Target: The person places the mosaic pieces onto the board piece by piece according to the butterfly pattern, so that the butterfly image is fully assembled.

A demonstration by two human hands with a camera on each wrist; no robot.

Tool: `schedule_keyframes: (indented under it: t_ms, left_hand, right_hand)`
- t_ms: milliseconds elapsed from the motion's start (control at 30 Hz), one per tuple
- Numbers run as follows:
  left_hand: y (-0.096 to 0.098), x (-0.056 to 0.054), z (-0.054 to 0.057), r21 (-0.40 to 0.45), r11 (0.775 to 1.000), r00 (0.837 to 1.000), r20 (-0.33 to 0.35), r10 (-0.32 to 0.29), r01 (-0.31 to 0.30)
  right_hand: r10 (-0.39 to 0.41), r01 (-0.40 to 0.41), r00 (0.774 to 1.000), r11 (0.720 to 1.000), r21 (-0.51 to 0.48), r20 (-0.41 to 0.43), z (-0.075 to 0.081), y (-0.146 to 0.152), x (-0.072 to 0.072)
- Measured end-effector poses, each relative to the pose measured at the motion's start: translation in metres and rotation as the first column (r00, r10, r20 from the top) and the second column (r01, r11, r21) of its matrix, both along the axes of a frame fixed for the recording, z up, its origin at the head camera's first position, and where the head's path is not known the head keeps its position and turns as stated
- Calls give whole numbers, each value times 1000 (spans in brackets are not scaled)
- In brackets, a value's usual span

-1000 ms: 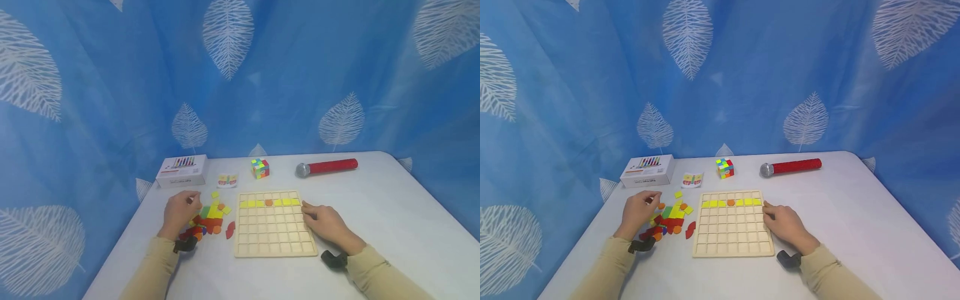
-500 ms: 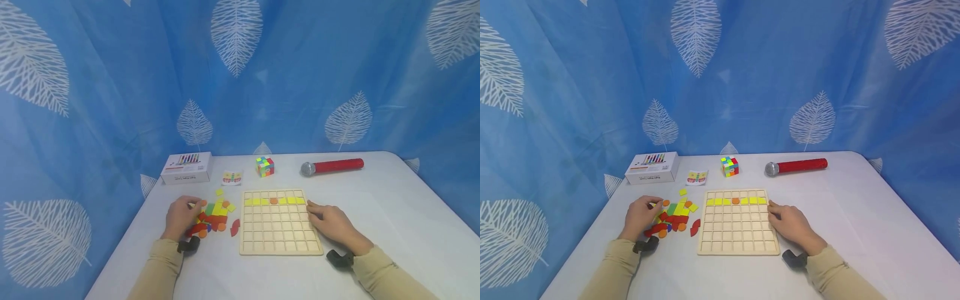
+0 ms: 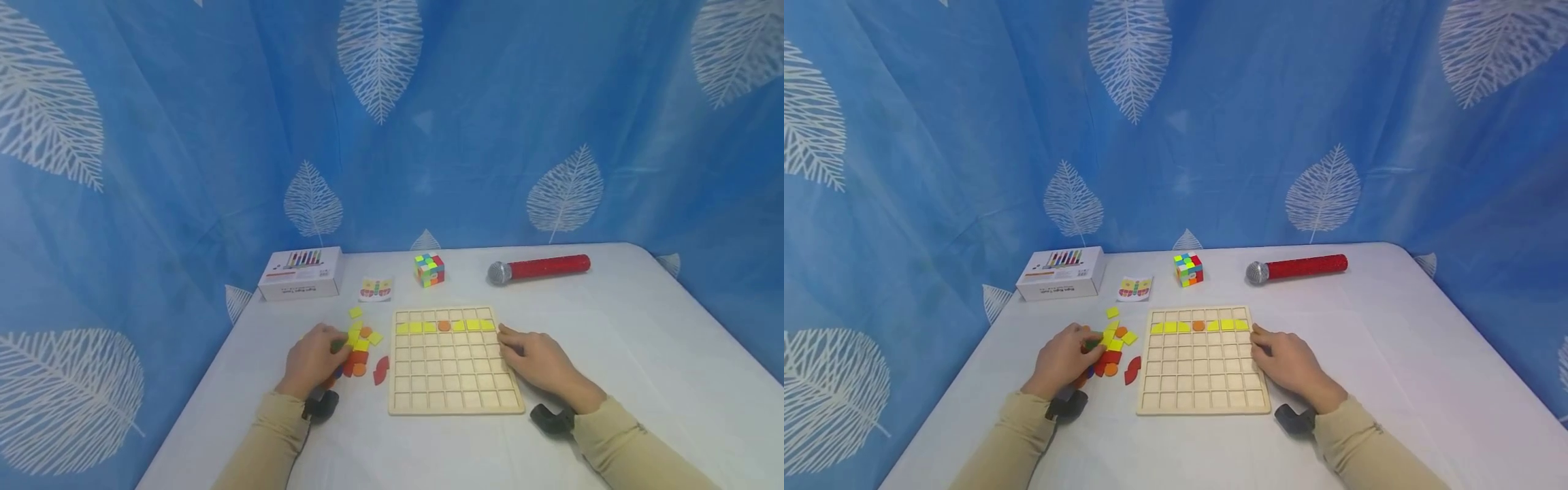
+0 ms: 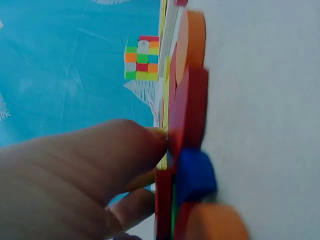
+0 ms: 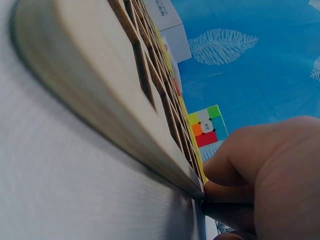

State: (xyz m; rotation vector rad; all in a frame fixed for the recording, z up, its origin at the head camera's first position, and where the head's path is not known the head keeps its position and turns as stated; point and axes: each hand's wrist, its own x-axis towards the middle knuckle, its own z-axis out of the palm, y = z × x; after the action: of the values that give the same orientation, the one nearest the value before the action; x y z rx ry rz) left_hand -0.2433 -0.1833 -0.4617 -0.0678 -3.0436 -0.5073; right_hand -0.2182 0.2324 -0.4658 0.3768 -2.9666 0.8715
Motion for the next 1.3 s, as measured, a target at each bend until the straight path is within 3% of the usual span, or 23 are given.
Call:
schedule_keyframes:
  t_ms: [400,800,900,1000,1067,1133,1300]
  left_hand:
    - [6,2,0,-15,1000,1000,-18,1,-2]
    - [4,-2,1,61,998,999,42,-12,9]
    - [5,-1,2,83,997,1000,12,9,-10]
    - [13,4,5,122,992,998,-65,24,-16]
    - [22,7,8,131,991,991,-133,-2,19]
    - [34,9,9,109,990,979,-193,-64,86]
    - [61,5,6,-9,972,934,-273,-230,237]
  right_hand:
    - [-1,0,1000,1000,-11,-10,0,-1,1]
    - [-6,6,1000,1000,-3,-5,-3,1,-1]
    - [-8,8,1000,1000,-2,2,-3,0,-1]
    - [-12,12,1000,1000,1,8,-4,-1,-1]
    - [-12,11,1000,1000,2,5,-4,-1,0]
    - [-6,6,1000,1000,2,-2,-3,-1,0]
    - [-9,9,1000,1000,6,-15,-2,0,0]
